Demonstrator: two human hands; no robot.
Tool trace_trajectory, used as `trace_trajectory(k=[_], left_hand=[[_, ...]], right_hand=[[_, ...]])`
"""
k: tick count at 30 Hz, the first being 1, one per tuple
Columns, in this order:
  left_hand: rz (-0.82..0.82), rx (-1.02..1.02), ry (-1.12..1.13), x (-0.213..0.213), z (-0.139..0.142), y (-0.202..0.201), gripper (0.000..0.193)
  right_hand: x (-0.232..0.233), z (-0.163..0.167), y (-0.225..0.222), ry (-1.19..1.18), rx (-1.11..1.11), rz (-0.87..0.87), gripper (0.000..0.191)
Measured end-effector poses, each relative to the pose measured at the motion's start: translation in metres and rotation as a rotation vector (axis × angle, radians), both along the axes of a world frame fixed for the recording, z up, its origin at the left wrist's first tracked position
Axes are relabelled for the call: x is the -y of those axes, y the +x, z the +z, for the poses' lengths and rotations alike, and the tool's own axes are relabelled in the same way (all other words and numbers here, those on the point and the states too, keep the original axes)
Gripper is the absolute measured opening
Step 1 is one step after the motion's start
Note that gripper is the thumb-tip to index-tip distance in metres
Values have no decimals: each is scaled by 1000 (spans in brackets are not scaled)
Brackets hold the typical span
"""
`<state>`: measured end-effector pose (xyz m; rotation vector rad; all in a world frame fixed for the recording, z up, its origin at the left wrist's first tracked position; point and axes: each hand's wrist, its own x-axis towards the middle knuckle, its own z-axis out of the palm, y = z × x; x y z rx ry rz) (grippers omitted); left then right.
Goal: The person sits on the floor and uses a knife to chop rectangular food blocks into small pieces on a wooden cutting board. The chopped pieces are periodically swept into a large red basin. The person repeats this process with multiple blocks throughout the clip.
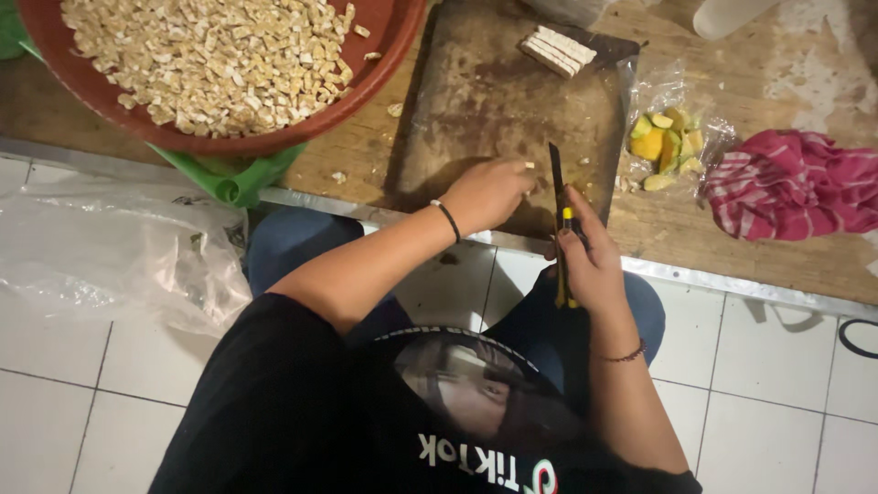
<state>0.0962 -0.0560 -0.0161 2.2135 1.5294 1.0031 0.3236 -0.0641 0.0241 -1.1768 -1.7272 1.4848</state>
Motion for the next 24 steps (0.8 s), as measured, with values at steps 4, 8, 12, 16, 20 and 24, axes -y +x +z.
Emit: trace_trajectory(k=[4,8,12,16,20,24], left_hand=[[40,-23,-126,-9,-3,0,18],[107,20,-24,-28,-7,-8,12],[47,-40,-59,-34,-11,-7,9],[46,-88,-104,-36,-6,-3,12],[102,6,-87,-31,14,-12,13],[232,77,-87,-23,43,-48,18]], right_hand=[[2,-1,-1,-23,-15,-14,56],[2,0,-2,-19,-27,0,55],[2,1,-2,-2,-2,-2,55],[2,1,-1,-32,-41,-1,54],[0,0,0,-28,18,-16,56],[-3,-2,2,-22,-13,-8,55]])
